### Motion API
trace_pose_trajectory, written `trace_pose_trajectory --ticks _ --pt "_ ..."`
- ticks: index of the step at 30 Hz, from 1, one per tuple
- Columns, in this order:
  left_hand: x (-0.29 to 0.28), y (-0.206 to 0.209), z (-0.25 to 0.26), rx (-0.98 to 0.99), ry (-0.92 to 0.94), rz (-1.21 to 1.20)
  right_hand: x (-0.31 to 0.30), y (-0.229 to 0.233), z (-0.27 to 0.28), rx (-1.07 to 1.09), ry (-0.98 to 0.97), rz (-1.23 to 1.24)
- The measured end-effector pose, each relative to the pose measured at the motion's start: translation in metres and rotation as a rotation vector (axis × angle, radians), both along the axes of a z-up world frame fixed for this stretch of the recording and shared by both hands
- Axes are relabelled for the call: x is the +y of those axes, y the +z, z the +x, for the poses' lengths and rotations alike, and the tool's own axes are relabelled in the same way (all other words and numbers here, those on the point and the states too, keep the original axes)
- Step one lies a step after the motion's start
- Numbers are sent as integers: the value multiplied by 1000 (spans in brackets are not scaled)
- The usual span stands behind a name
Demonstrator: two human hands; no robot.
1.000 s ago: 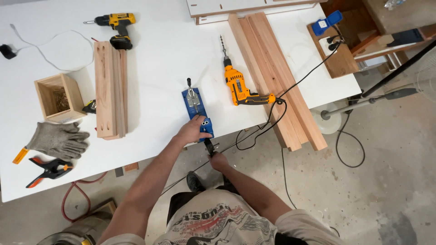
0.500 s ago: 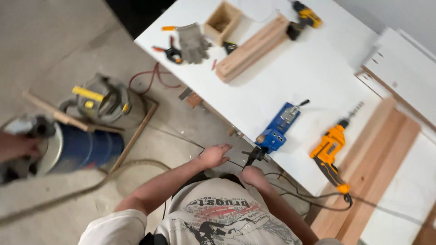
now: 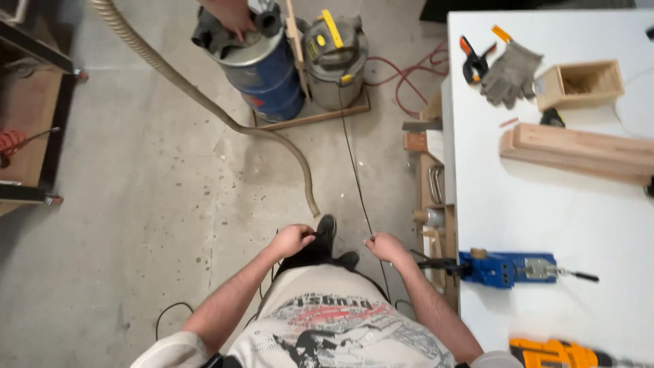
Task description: The person connects a vacuum hose to a blue Kreg Jig pocket-hole drill guide and places a wooden board into the jig. They use a yellow corded drill to create pocket holes in the board, then flip the board and repeat the process on the opposite side.
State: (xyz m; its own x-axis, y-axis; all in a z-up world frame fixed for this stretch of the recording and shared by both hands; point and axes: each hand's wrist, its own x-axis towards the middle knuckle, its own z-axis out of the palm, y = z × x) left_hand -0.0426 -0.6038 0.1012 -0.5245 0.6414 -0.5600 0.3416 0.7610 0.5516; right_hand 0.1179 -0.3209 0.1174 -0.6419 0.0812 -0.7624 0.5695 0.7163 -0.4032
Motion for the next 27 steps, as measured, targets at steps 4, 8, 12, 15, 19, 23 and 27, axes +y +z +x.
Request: trace_pose_trajectory --ticks 4,8,12,15,19,23,27 --pt "-49 21 -46 -18 214 2 -18 24 -51 19 94 -22" --pt "-100 26 -120 30 571 116 -32 43 -93 40 158 -43" --pt "-147 12 -209 95 877 297 -50 68 -126 110 134 -87" --pt "-156 51 -270 137 988 428 -57 75 -157 175 139 -108" --pt "-155 75 -369 278 970 570 -73 113 -193 176 -48 -187" --pt "-154 71 -497 292 983 675 -90 102 -243 177 -335 -336" --pt "-155 52 -596 107 1006 718 -111 77 -283 196 -619 -368"
